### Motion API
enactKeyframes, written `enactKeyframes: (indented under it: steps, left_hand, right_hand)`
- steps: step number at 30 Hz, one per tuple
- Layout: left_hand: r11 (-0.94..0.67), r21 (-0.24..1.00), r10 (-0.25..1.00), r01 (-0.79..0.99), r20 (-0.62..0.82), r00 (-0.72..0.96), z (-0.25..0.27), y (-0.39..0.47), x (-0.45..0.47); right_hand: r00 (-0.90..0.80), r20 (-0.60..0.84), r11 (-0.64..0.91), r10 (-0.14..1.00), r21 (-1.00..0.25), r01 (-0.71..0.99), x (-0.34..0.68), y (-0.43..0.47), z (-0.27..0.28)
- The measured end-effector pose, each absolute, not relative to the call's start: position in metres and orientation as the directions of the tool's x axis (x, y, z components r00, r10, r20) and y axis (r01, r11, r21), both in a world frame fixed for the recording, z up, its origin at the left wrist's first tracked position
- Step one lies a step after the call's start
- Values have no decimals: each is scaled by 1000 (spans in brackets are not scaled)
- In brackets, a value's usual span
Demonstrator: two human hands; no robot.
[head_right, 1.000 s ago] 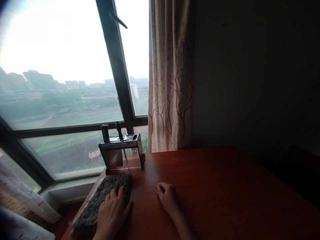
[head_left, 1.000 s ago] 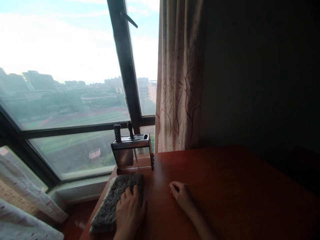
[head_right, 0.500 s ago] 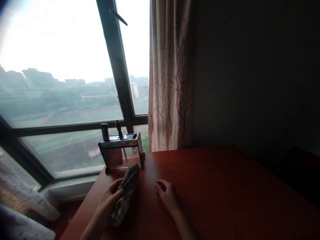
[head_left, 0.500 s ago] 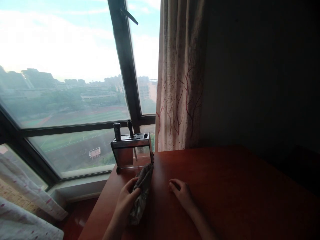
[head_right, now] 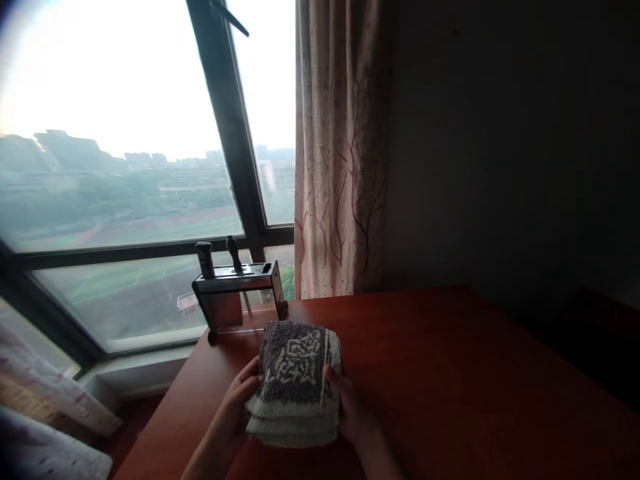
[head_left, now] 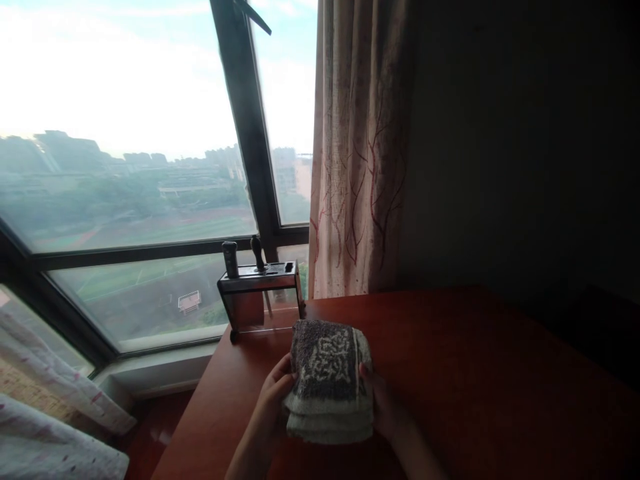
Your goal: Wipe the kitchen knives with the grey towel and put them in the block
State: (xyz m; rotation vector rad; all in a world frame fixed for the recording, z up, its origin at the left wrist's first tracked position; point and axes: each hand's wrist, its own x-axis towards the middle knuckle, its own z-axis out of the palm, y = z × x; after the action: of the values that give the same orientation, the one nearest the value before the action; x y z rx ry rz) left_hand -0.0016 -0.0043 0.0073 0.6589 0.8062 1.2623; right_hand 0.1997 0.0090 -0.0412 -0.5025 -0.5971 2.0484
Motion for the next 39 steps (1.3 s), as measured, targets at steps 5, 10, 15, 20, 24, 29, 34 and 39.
enactKeyframes:
  steps: [5,10,15,20,24,29,34,39]
  left_hand:
    - [203,861,978,-466,-199,57,0,-3,-8]
    - [182,938,983,-294,-179,35,9,-4,-6]
    - [142,956,990,-255,-136,43,9,-7,-2]
    - [68,990,997,-123,-71,-17,-13,5,-10]
    - [-45,999,987,-15,42,-156,-11,28,-36]
    - [-219,945,794,243,317,-519,47,68,-91]
    - [-296,759,516,579,638,-572,113,116,-124]
    - [-181,663,695,726,609,-383,139,158,-138]
  right_hand:
    - [-474,-244,-514,846,-609,-604,204,10,-41]
    - [-486,-277,-541,829,-619,-569,206,7,-33]
    - [-469,-281,-532,837,-615,-582,203,9,-30]
    - [-458,-284,-534,842,-556,-637,196,11,-39]
    - [-494,-361,-612,790,-471,-634,195,15,-43]
    - [-438,-446,-616,781,-426,-663,199,26,-48]
    - [-369,-458,-564,809,-426,-708,200,33,-59]
    - [-373,-469,-581,801,-457,-673,200,35,-65]
